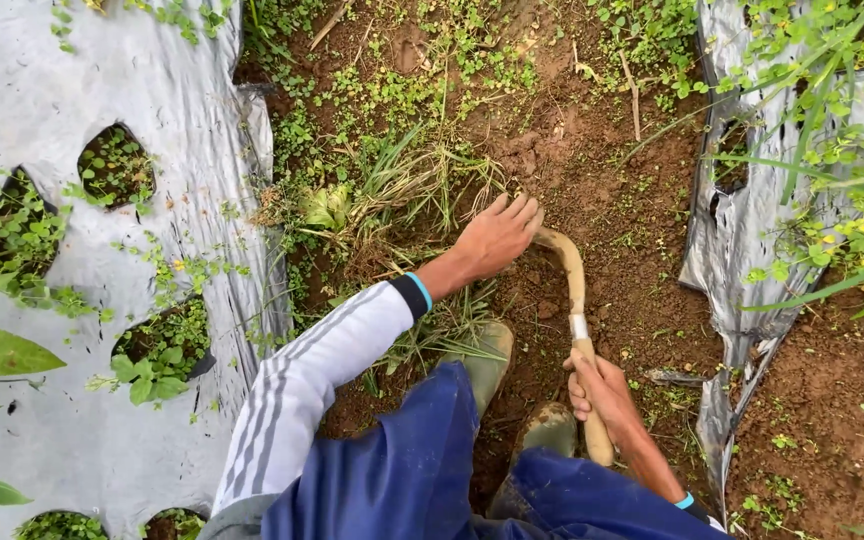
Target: The person uses a sickle to cut weeds and grass growing in a garden bed covered with plastic mulch. They pull the cut vegetation by hand and gather it into a pile on the ground.
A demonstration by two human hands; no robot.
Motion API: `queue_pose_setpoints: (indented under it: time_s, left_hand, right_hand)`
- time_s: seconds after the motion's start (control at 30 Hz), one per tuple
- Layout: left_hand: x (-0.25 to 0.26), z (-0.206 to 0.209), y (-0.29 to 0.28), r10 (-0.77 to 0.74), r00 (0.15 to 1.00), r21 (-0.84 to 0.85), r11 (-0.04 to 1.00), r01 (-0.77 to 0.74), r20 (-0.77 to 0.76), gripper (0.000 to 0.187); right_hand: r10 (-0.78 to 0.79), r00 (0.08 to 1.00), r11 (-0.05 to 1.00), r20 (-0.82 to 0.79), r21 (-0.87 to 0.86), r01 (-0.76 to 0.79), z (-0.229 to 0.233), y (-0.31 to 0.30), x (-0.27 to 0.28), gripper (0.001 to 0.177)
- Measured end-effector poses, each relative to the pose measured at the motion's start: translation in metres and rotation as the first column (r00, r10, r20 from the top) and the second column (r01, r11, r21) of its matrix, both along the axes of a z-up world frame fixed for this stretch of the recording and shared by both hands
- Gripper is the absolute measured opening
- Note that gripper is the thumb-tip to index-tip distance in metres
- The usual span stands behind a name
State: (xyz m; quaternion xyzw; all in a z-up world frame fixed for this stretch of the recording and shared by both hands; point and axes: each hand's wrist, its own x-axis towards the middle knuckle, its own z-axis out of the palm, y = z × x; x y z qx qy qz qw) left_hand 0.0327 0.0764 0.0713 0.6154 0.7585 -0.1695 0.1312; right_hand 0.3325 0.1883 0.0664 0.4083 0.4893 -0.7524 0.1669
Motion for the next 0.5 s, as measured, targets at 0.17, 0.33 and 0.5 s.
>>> queue_pose_setpoints:
  time_s: [0.17, 0.33, 0.5]
  left_hand:
    - [-0.033, -0.037, -0.007, 0.048, 0.835, -0.169, 0.971, -0.167, -0.549, 0.063]
    - [-0.079, -0.134, -0.042, 0.211, 0.815, -0.164, 0.923, -0.348, -0.540, 0.058]
    - [-0.084, -0.157, -0.053, 0.380, 0.853, -0.056, 0.903, -0.426, -0.357, 0.024]
  right_hand:
    - [-0.062, 0.997, 0.985, 0.050, 0.164, 0.053, 0.019, 0.019, -0.044, 0.029]
    - [-0.045, 0.999, 0.984, -0.001, 0.172, 0.045, 0.021, 0.024, -0.096, 0.024]
    - [-0.138, 0.971, 0.957, -0.196, 0.225, 0.181, 0.021, 0.019, -0.147, 0.013]
